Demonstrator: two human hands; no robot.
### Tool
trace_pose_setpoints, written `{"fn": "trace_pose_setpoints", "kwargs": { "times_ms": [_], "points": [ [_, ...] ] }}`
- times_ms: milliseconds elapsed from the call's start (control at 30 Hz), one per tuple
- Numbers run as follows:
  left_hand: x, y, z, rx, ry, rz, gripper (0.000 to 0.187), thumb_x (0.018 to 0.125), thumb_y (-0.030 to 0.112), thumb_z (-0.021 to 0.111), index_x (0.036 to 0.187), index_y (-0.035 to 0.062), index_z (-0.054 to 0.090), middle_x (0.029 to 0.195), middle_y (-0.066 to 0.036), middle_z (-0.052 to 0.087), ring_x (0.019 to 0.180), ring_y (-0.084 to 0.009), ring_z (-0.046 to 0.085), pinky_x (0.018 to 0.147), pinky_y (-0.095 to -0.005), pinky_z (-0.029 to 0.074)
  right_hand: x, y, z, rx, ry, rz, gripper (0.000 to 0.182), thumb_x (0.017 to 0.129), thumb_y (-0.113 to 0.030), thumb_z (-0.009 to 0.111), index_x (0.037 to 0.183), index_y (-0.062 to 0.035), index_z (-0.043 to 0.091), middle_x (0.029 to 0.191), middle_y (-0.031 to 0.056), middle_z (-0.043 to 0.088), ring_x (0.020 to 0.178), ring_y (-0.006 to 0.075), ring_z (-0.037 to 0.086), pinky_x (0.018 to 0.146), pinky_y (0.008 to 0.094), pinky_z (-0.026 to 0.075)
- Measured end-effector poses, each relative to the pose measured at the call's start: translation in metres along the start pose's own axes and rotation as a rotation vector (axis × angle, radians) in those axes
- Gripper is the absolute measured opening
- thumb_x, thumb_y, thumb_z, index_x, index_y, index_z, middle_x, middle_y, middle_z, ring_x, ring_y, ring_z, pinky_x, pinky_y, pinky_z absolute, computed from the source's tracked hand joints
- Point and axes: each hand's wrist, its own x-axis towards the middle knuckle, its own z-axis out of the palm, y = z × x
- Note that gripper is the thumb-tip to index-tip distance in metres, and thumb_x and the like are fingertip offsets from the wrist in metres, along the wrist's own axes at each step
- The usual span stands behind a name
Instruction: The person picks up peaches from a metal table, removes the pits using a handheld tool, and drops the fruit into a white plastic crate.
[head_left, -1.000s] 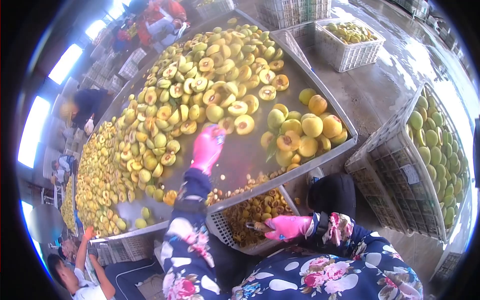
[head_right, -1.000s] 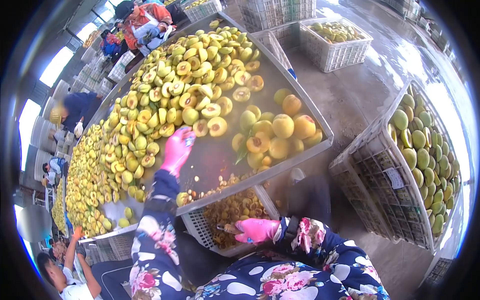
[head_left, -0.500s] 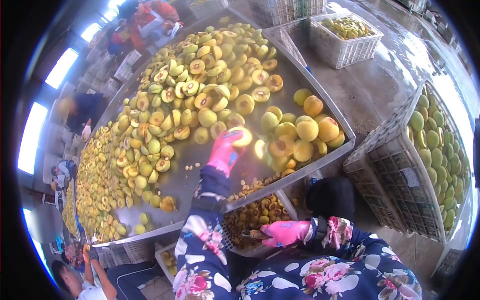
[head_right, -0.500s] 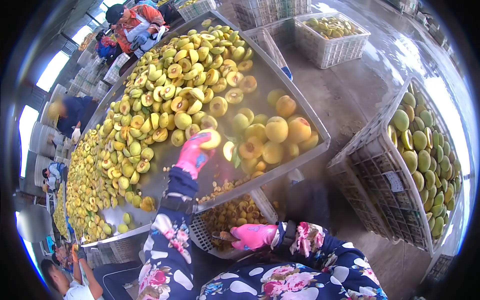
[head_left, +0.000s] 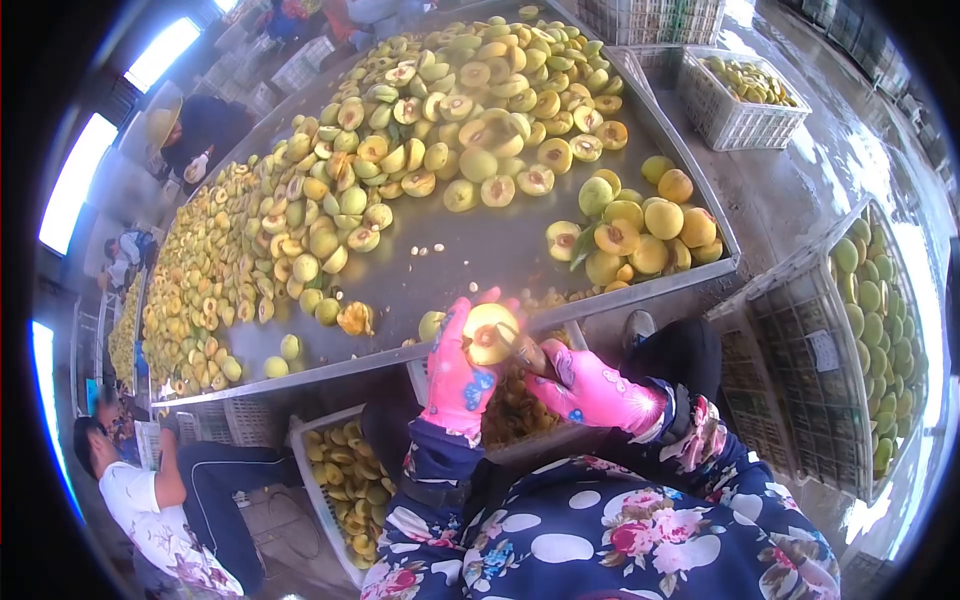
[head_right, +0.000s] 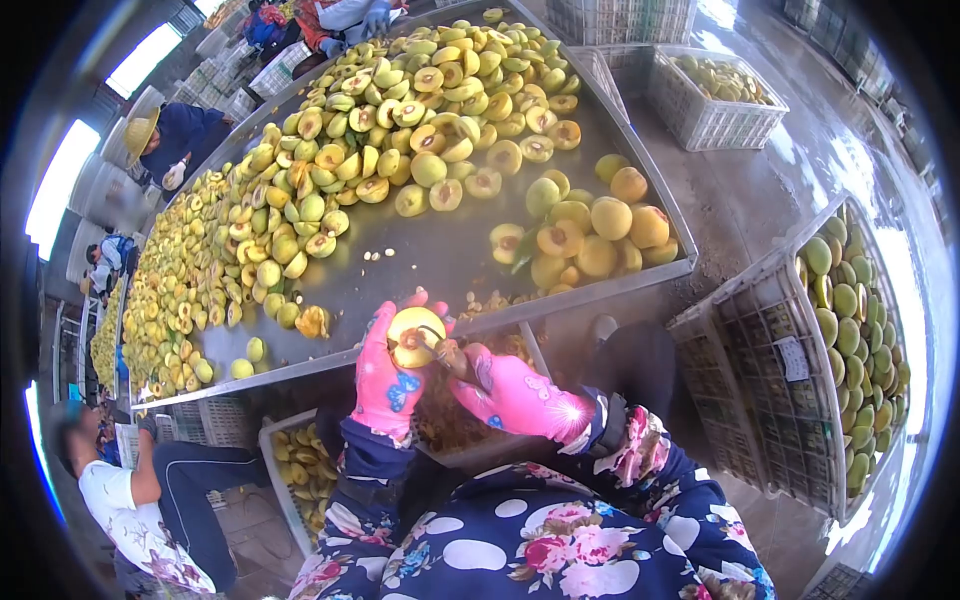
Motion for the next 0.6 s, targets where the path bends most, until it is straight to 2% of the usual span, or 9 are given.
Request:
{"fn": "trace_pose_setpoints", "kwargs": {
  "times_ms": [100, 167, 233, 367, 500, 600],
  "points": [
    [-0.011, -0.008, -0.003, 0.343, -0.05, 0.181, 0.047, 0.095, 0.035, 0.041, 0.123, -0.0015, 0.046, 0.11, -0.022, 0.057, 0.097, -0.0329, 0.057, 0.083, -0.0429, 0.048, -0.002, -0.004, 0.007, -0.116, 0.046, -0.037, 0.027, 0.085, -0.02, 0.058, 0.099, -0.0004, 0.046, 0.073, 0.0224, 0.056, 0.067, 0.042, 0.056, 0.054, 0.0425, 0.04],
    [-0.015, -0.01, -0.002, 0.305, -0.048, 0.174, 0.046, 0.095, 0.035, 0.041, 0.123, -0.0018, 0.046, 0.11, -0.022, 0.057, 0.097, -0.0324, 0.058, 0.083, -0.0424, 0.049, -0.005, -0.008, 0.009, -0.161, 0.035, 0.018, 0.028, 0.085, -0.021, 0.059, 0.099, 0.0, 0.046, 0.073, 0.0226, 0.056, 0.066, 0.0417, 0.056, 0.053, 0.0429, 0.04],
    [-0.017, -0.007, 0.003, -0.05, -0.006, 0.02, 0.045, 0.095, 0.034, 0.042, 0.122, -0.002, 0.047, 0.109, -0.022, 0.057, 0.096, -0.0319, 0.058, 0.082, -0.0416, 0.05, -0.006, -0.008, 0.012, -0.183, 0.053, -0.01, 0.028, 0.085, -0.021, 0.058, 0.099, 0.0003, 0.047, 0.073, 0.0224, 0.056, 0.065, 0.0406, 0.056, 0.052, 0.0424, 0.041],
    [-0.026, -0.01, 0.016, -0.017, 0.071, 0.059, 0.042, 0.094, 0.033, 0.043, 0.117, -0.0022, 0.05, 0.106, -0.021, 0.058, 0.091, -0.0304, 0.059, 0.077, -0.0396, 0.051, -0.007, -0.001, 0.023, -0.23, 0.1, -0.072, 0.03, 0.086, -0.023, 0.058, 0.1, 0.001, 0.048, 0.073, 0.0226, 0.057, 0.063, 0.0378, 0.058, 0.051, 0.0408, 0.042],
    [-0.028, -0.023, 0.016, -0.062, 0.121, 0.095, 0.04, 0.094, 0.033, 0.044, 0.112, -0.0026, 0.053, 0.1, -0.02, 0.059, 0.087, -0.0291, 0.06, 0.075, -0.0382, 0.052, -0.012, 0.034, 0.03, -0.476, -0.027, -0.089, 0.043, 0.084, -0.015, 0.058, 0.117, 0.0055, 0.042, 0.082, 0.0237, 0.057, 0.077, 0.0397, 0.059, 0.061, 0.0416, 0.045],
    [-0.026, -0.028, 0.015, -0.037, 0.142, 0.109, 0.038, 0.094, 0.032, 0.046, 0.108, -0.0029, 0.054, 0.096, -0.019, 0.06, 0.083, -0.028, 0.061, 0.073, -0.0363, 0.053, -0.011, 0.025, 0.027, -0.455, -0.08, -0.016, 0.046, 0.084, -0.014, 0.057, 0.121, 0.0057, 0.04, 0.08, 0.0231, 0.058, 0.073, 0.0386, 0.06, 0.06, 0.0416, 0.045]
  ]
}}
